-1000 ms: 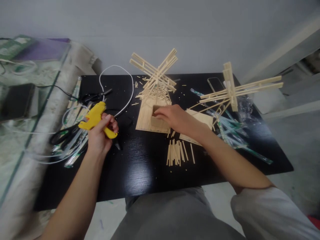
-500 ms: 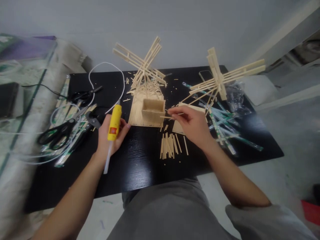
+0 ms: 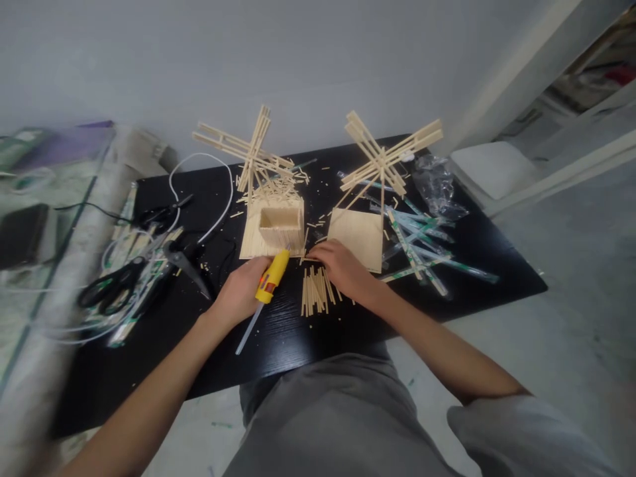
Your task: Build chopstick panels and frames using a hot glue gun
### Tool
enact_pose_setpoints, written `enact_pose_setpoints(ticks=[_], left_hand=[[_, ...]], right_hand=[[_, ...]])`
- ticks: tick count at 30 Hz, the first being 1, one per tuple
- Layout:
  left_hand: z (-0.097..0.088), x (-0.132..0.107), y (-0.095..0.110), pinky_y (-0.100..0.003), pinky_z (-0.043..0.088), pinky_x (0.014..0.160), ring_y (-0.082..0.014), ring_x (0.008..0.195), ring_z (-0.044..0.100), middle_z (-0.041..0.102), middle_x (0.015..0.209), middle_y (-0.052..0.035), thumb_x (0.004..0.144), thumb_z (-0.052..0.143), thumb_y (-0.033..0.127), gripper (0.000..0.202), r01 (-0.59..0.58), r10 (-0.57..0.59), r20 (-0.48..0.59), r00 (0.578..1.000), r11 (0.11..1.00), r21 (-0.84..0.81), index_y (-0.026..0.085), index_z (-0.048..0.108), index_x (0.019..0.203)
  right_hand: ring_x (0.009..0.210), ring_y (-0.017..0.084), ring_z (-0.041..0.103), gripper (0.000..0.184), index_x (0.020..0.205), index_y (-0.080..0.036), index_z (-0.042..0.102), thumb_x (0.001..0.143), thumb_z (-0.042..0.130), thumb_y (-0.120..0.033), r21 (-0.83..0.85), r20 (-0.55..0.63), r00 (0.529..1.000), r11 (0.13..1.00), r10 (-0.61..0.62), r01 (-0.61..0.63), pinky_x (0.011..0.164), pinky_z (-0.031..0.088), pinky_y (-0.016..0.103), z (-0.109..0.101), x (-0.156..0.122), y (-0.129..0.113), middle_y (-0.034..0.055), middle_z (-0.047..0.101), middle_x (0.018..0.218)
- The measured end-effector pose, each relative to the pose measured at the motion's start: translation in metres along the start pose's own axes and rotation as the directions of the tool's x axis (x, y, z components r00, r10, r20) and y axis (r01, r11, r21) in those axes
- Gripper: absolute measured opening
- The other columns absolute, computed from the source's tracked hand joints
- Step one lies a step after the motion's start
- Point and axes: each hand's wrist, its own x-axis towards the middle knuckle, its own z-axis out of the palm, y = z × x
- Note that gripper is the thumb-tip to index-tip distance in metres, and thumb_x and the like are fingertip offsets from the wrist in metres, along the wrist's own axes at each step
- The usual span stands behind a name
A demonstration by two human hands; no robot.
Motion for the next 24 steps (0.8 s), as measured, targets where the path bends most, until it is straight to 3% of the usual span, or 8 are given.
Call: enact_pose_setpoints(ticks=[6, 11, 15, 21, 24], left_hand=[[0.003, 0.004, 0.000, -0.040, 0.058, 0.095, -0.0287, 0.117, 0.071, 0.071, 0.132, -0.0115, 0.085, 0.055, 0.023, 0.037, -0.036, 0.034, 0.048, 0.998, 0.998, 0.050, 0.023, 0.060, 0.122], [0.007, 0.009, -0.004, -0.044, 0.057, 0.105, -0.0292, 0.130, 0.066, 0.066, 0.144, -0.0121, 0.089, 0.055, 0.024, 0.033, -0.043, 0.041, 0.040, 0.998, 0.997, 0.059, 0.024, 0.057, 0.122], [0.009, 0.011, -0.005, -0.046, 0.057, 0.106, -0.0303, 0.130, 0.066, 0.065, 0.146, -0.0125, 0.088, 0.056, 0.024, 0.031, -0.047, 0.045, 0.030, 0.999, 0.997, 0.066, 0.023, 0.057, 0.119], [0.009, 0.009, -0.009, -0.042, 0.059, 0.097, -0.0288, 0.123, 0.069, 0.066, 0.144, -0.0121, 0.091, 0.055, 0.028, 0.025, -0.053, 0.054, -0.007, 0.999, 0.996, 0.075, 0.022, 0.058, 0.115], [0.007, 0.005, -0.015, -0.038, 0.058, 0.095, -0.0269, 0.119, 0.069, 0.069, 0.138, -0.0111, 0.093, 0.056, 0.031, 0.021, -0.055, 0.059, -0.049, 0.997, 0.996, 0.072, 0.022, 0.060, 0.112]], right_hand=[[0.122, 0.029, 0.058, 0.042, 0.129, -0.008, 0.073, 0.099, 0.046, 0.002, -0.155, 0.119, 0.988, 0.981, -0.096, 0.113, 0.109, 0.050, 0.046, 0.002, 0.009, -0.007, 0.0214, 0.066, 0.134], [0.114, 0.031, 0.060, 0.038, 0.132, -0.006, 0.069, 0.103, 0.046, -0.005, -0.257, 0.122, 0.990, 0.961, -0.076, 0.106, 0.102, 0.051, 0.048, 0.006, 0.016, -0.001, 0.0206, 0.068, 0.124], [0.117, 0.033, 0.060, 0.033, 0.125, -0.007, 0.073, 0.108, 0.046, -0.017, -0.297, 0.083, 0.995, 0.952, -0.052, 0.074, 0.103, 0.050, 0.049, 0.006, 0.021, 0.006, 0.0192, 0.071, 0.121], [0.119, 0.033, 0.060, 0.033, 0.128, -0.007, 0.072, 0.106, 0.047, -0.012, -0.323, 0.007, 1.000, 0.946, -0.007, 0.009, 0.103, 0.051, 0.049, 0.006, 0.024, 0.014, 0.0190, 0.071, 0.126], [0.115, 0.031, 0.061, 0.030, 0.123, -0.012, 0.075, 0.105, 0.051, -0.016, -0.252, -0.058, 0.998, 0.968, -0.037, 0.021, 0.102, 0.052, 0.047, 0.003, 0.024, 0.020, 0.0163, 0.071, 0.121]])
